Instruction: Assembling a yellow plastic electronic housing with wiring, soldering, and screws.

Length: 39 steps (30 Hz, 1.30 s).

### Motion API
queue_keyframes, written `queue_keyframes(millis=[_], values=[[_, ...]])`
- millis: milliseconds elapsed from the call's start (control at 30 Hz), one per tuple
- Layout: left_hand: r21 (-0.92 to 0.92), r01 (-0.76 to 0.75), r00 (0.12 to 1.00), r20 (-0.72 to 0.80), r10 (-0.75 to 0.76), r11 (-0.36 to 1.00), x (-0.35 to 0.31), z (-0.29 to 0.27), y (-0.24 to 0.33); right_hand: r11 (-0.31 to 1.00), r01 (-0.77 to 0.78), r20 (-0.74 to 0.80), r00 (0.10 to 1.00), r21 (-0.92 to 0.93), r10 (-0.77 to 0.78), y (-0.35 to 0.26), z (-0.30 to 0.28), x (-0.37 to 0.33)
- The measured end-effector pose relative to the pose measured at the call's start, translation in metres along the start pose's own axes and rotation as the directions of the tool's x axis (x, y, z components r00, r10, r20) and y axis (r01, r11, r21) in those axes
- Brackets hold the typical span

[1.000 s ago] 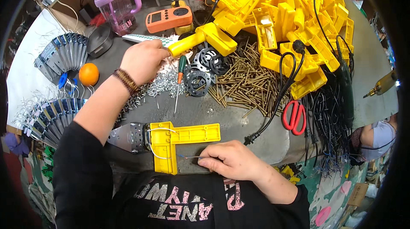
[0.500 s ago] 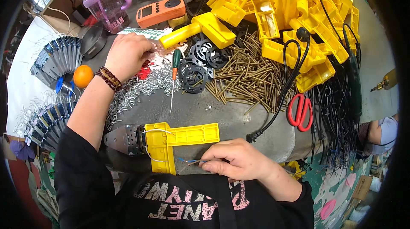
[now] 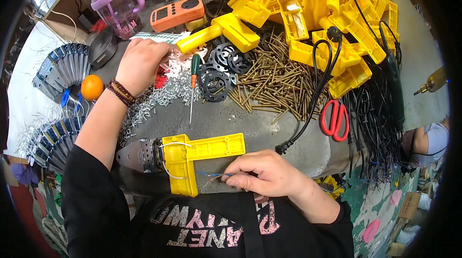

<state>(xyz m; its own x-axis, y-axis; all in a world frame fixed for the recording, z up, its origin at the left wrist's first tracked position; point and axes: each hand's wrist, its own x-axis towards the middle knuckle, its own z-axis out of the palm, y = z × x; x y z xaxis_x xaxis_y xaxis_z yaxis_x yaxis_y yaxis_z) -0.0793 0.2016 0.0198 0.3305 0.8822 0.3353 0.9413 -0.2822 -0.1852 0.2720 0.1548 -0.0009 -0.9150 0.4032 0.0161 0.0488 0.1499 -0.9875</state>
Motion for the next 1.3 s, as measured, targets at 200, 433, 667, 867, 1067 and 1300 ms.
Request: queue_keyframes(millis=[200,433,667,867,1067,1300], values=[[-0.085,0.024,0.999,0.043,-0.020,0.996,-0.014,-0.016,0.010,0.996,-0.075,-0.010,0.997,0.052,0.075,-0.007,0.006,0.002],[0.028,0.125,0.989,-0.077,-0.123,0.992,-0.012,-0.012,0.004,0.991,-0.108,-0.041,0.993,0.082,0.112,-0.004,0.009,0.000],[0.152,-0.002,0.965,0.259,-0.038,0.988,0.007,-0.008,0.000,0.989,-0.106,-0.052,0.992,0.101,0.112,-0.002,0.008,-0.003],[0.056,-0.038,0.988,0.151,0.029,0.998,0.008,-0.005,-0.003,0.993,-0.077,-0.056,0.995,0.092,0.082,-0.002,0.007,-0.003],[-0.007,-0.082,0.982,-0.171,0.080,0.997,-0.012,-0.033,0.009,0.991,-0.125,-0.028,0.992,0.046,0.127,-0.019,0.011,-0.001],[-0.897,0.442,0.848,0.408,-0.339,0.026,-0.065,-0.084,0.110,0.981,0.085,-0.351,0.936,0.173,-0.019,-0.043,0.020,0.020]])
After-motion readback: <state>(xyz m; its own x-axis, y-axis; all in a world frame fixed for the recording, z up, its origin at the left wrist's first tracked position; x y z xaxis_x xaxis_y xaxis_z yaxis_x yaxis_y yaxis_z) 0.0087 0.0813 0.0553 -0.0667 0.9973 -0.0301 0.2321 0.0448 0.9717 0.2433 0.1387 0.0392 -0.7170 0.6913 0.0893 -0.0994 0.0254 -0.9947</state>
